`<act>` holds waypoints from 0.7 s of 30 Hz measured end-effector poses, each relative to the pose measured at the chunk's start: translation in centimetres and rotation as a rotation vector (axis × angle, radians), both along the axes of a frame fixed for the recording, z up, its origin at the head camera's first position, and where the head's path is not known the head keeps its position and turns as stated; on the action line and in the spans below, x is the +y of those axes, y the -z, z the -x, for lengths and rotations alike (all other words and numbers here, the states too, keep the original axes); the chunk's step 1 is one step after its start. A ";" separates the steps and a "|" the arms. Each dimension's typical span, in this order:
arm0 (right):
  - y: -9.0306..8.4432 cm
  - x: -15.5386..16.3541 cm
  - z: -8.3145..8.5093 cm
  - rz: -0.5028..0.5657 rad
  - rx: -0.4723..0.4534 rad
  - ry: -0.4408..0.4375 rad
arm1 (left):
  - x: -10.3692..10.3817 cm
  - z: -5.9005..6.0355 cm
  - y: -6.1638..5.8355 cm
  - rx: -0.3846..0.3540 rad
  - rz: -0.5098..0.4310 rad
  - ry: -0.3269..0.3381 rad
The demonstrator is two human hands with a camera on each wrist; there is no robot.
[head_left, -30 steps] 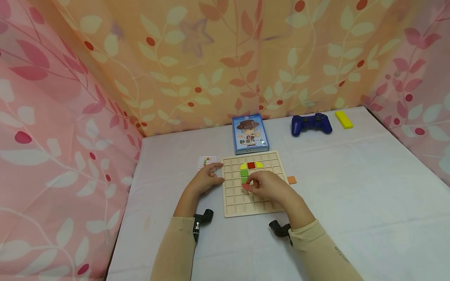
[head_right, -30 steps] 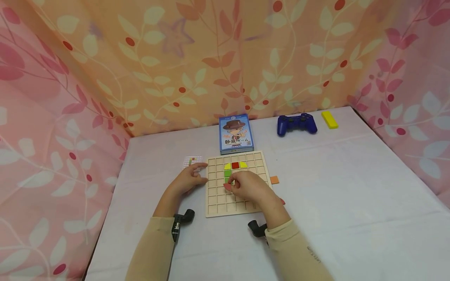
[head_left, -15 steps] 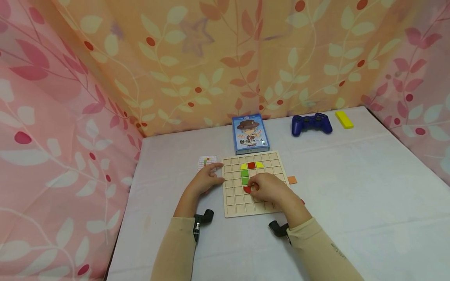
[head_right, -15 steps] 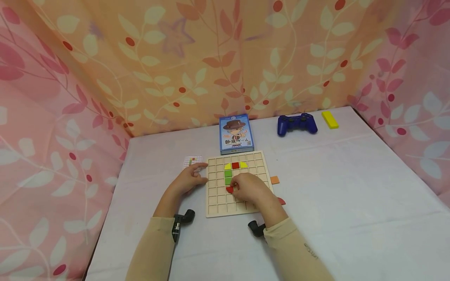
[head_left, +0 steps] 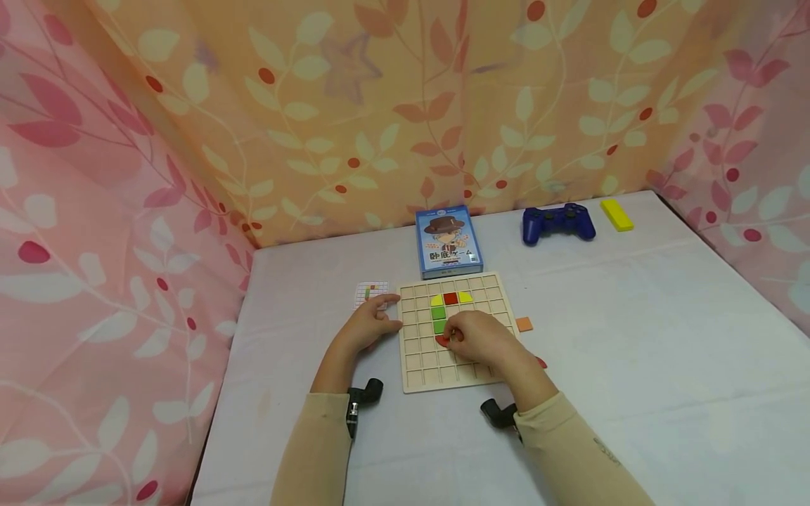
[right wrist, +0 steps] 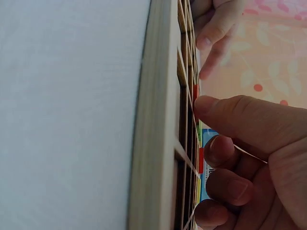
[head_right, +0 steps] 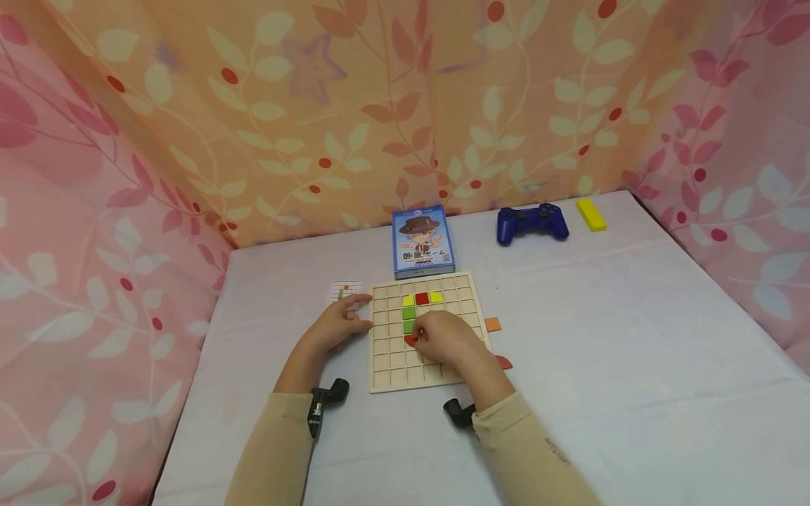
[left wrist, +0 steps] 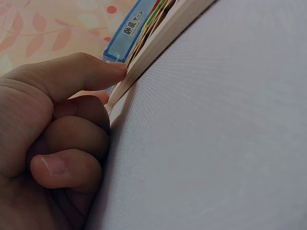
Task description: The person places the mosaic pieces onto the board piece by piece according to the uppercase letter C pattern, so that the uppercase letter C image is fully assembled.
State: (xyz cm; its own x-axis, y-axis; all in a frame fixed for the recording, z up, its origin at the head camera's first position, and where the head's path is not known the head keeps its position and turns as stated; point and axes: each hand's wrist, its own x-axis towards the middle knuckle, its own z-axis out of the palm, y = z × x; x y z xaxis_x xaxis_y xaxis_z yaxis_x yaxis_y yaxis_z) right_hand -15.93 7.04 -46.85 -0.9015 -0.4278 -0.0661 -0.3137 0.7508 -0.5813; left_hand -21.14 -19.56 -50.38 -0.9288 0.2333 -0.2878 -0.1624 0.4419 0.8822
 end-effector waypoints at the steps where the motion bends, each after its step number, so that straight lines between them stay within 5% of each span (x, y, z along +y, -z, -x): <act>1: 0.1 0.0 0.0 0.000 0.003 0.000 | 0.0 0.0 -0.1 -0.001 0.003 0.000; 21: -3.1 2.1 -1.0 0.125 0.008 0.042 | 0.0 0.2 0.1 0.003 0.008 0.011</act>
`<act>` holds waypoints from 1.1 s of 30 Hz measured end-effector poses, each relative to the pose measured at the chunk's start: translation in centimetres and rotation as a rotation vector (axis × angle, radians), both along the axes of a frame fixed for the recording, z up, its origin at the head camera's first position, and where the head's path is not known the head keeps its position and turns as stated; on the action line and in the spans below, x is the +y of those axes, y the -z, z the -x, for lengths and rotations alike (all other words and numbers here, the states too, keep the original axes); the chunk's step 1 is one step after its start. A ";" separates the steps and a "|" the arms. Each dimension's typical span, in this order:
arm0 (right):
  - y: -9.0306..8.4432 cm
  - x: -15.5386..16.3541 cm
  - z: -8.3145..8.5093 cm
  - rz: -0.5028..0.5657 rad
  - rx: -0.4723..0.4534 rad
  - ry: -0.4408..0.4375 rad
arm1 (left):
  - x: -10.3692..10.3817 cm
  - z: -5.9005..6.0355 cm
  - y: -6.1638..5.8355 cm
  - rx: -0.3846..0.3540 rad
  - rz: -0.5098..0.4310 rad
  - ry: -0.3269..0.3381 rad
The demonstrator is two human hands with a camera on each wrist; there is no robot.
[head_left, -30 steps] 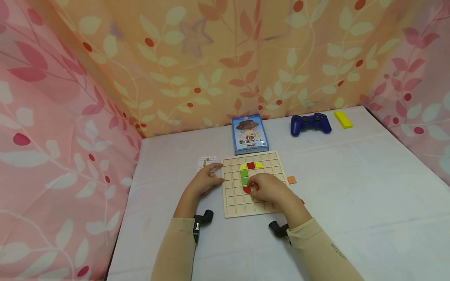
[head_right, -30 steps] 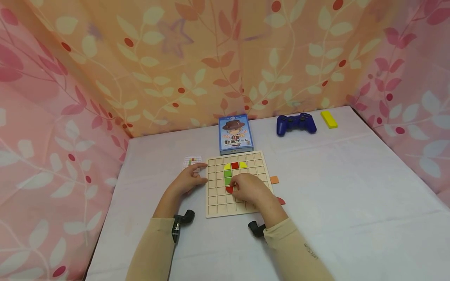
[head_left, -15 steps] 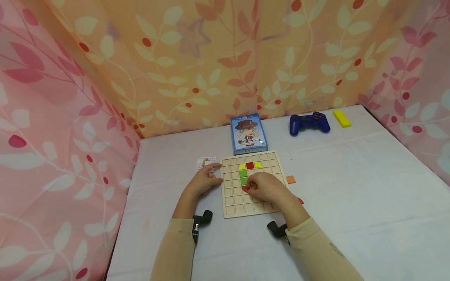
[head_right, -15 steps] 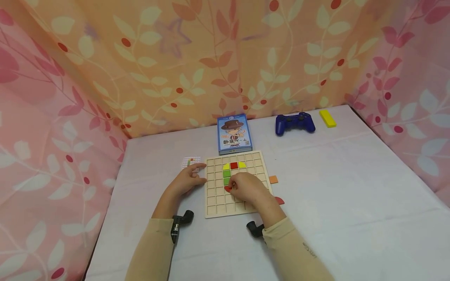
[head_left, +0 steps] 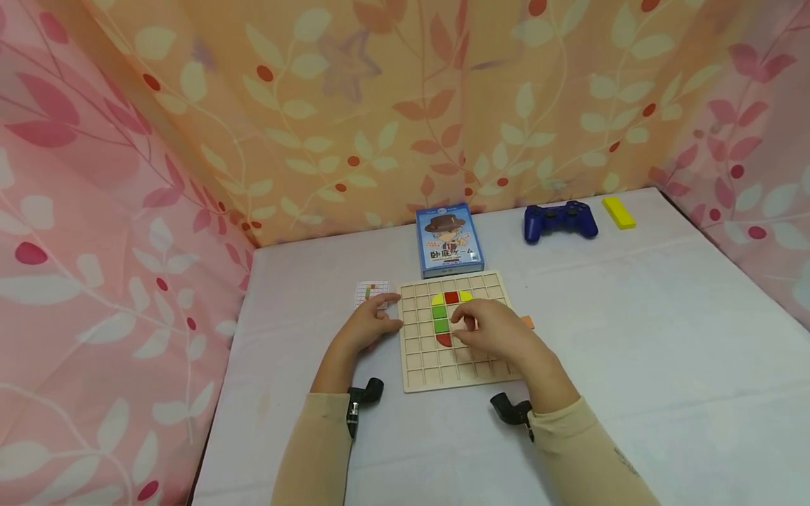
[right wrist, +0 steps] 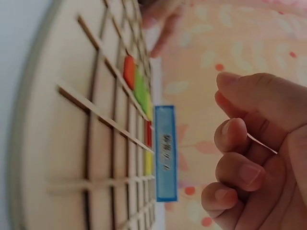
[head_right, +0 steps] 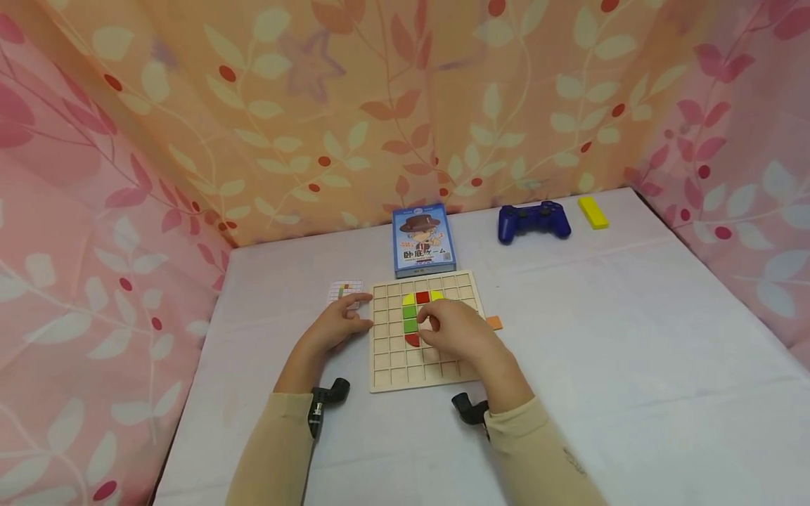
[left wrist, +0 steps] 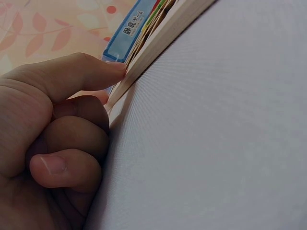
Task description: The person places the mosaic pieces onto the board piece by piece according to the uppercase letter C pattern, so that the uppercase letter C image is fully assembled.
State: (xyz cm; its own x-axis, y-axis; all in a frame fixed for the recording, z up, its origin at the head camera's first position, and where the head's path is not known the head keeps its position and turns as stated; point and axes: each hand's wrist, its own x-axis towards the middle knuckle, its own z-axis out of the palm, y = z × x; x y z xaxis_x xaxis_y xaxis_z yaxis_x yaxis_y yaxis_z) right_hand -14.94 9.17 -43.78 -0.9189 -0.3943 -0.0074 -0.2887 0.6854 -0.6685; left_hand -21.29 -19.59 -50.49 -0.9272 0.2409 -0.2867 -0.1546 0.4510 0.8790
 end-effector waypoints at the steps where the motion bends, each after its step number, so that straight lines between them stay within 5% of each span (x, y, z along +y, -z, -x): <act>1: -0.3 0.3 0.0 0.008 -0.001 0.002 | 0.0 0.0 0.0 -0.003 -0.002 0.002; 13: -3.6 5.1 1.0 0.017 0.018 0.044 | 0.0 0.1 0.2 0.009 -0.042 -0.005; 27: 0.3 11.5 3.8 0.025 -0.206 0.156 | 0.4 0.2 0.2 -0.003 -0.051 0.009; 33: 1.7 12.7 4.1 0.031 -0.344 0.099 | 0.1 0.3 0.1 -0.002 -0.031 -0.002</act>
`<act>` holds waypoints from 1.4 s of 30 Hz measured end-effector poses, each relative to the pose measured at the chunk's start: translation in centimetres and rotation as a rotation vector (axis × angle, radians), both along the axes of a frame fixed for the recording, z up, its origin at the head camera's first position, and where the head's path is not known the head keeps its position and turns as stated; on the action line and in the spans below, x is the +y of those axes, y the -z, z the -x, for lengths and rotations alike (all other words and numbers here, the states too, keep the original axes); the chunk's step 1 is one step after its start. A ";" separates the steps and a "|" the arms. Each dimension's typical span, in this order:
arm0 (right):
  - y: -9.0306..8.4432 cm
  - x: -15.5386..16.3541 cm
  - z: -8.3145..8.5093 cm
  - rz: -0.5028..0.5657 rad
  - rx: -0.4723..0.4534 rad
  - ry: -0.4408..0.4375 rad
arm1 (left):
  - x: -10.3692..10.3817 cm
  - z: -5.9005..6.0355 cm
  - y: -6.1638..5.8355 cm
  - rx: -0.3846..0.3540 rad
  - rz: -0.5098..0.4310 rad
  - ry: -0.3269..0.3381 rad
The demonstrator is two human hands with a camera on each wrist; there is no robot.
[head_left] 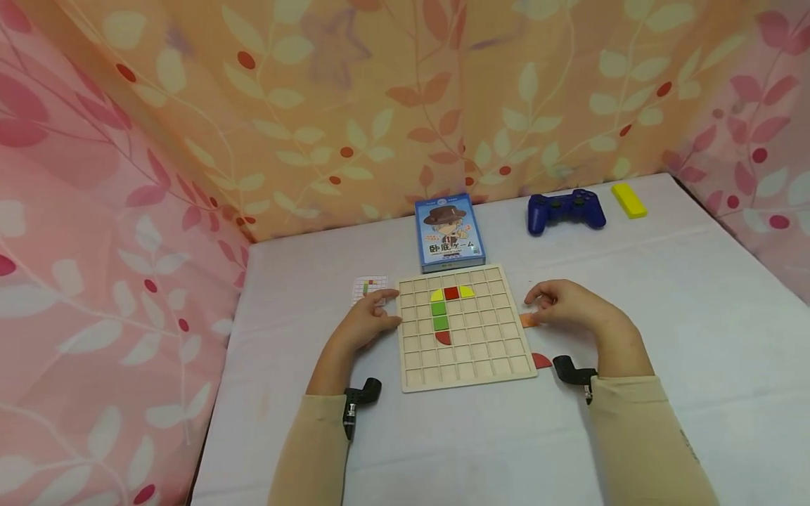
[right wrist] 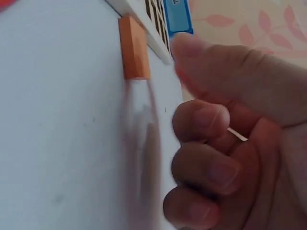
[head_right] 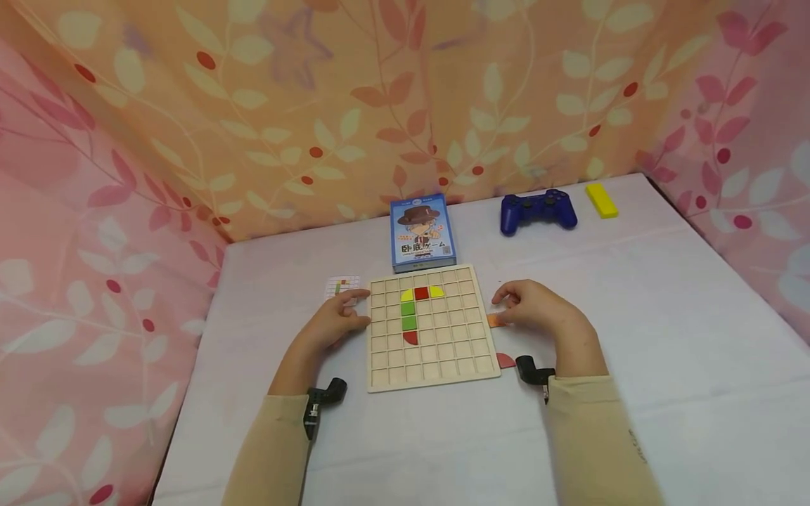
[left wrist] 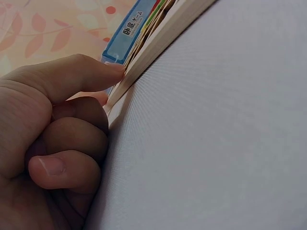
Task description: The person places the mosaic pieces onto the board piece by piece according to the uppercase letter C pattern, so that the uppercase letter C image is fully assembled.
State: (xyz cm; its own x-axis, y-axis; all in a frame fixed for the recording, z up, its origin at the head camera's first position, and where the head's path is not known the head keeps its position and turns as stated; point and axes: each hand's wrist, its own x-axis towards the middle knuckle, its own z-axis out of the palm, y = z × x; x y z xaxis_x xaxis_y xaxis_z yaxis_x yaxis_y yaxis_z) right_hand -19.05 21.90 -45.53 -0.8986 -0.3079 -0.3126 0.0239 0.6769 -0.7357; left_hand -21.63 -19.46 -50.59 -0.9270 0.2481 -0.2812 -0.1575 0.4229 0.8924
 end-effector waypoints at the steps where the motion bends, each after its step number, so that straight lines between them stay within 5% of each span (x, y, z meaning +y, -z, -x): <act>1: 0.2 0.0 0.0 -0.001 -0.021 -0.013 | 0.0 0.0 -0.1 0.002 0.005 0.001; 17: 0.1 0.0 0.2 -0.100 -0.011 0.019 | 0.0 -0.2 -0.3 -0.020 0.012 -0.015; 30: -3.2 -0.8 -0.7 -0.047 0.197 0.079 | 0.1 -0.3 -0.5 -0.013 0.020 0.001; 42: -4.8 -4.3 -1.5 0.035 0.283 0.026 | 0.1 -0.1 -0.2 -0.009 0.026 -0.001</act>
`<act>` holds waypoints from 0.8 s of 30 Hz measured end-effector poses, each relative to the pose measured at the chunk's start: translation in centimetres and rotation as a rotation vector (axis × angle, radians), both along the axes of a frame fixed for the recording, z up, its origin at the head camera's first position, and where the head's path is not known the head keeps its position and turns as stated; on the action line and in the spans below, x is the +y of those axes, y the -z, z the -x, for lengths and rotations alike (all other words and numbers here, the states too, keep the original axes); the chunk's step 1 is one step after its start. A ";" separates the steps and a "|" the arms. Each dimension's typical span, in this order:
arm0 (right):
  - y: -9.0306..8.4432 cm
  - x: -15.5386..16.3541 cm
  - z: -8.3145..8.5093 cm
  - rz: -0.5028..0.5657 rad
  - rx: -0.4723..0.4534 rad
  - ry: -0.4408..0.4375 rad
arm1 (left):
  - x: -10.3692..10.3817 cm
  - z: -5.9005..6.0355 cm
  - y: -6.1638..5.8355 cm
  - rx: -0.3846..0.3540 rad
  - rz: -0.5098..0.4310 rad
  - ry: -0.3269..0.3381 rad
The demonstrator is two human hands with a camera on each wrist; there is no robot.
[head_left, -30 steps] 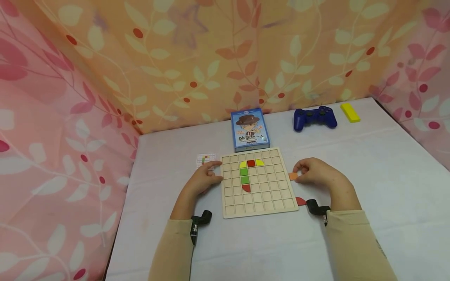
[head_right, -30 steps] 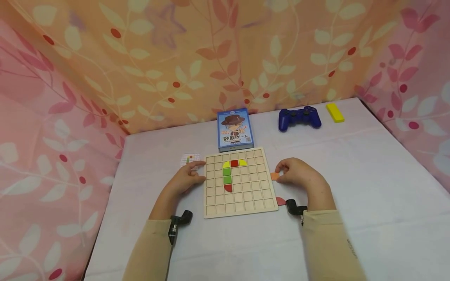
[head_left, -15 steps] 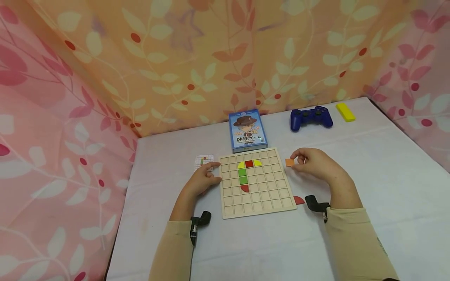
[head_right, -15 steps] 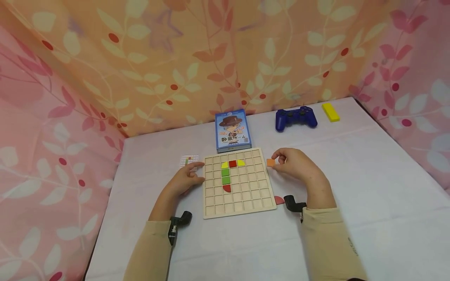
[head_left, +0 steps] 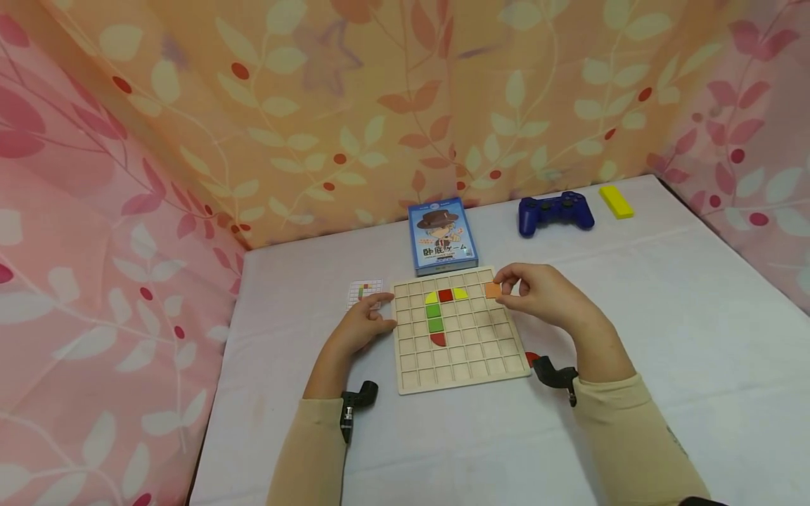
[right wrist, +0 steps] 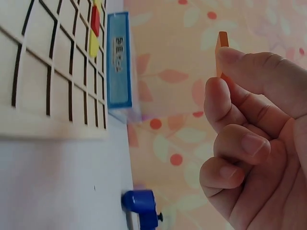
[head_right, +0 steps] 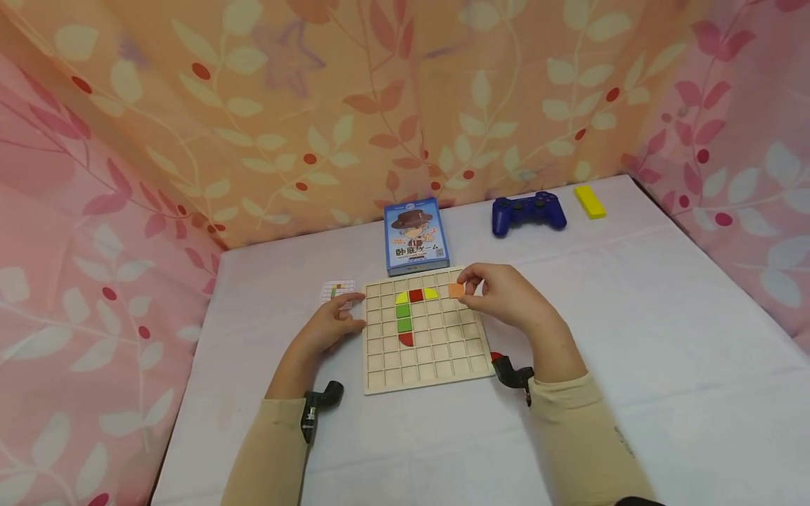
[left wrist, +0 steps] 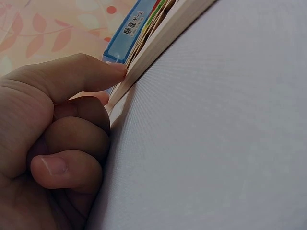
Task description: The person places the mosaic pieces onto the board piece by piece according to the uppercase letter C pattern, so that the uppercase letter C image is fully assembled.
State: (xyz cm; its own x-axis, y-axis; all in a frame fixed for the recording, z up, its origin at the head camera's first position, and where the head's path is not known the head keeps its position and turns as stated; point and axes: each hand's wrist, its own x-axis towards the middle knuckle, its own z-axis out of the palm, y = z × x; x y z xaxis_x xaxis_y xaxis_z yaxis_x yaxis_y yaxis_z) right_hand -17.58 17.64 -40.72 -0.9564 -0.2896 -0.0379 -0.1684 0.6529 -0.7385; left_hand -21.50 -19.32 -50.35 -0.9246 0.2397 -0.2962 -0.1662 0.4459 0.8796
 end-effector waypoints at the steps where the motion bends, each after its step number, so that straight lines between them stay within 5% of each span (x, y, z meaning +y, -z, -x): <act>1: 0.0 -0.3 0.0 0.006 0.002 -0.011 | 0.0 0.0 0.0 0.001 -0.001 0.001; 24: 3.5 -6.1 0.1 -0.079 0.010 -0.282 | 0.0 0.0 0.0 -0.005 0.009 0.000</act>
State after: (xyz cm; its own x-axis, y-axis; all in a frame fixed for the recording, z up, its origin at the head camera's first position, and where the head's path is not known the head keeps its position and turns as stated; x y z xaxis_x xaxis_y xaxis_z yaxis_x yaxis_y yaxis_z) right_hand -17.67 11.57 -44.25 -0.8390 -0.5405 -0.0624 -0.3582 0.6350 -0.6844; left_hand -21.46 -19.35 -50.37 -0.9230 0.2369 -0.3034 -0.1710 0.4537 0.8746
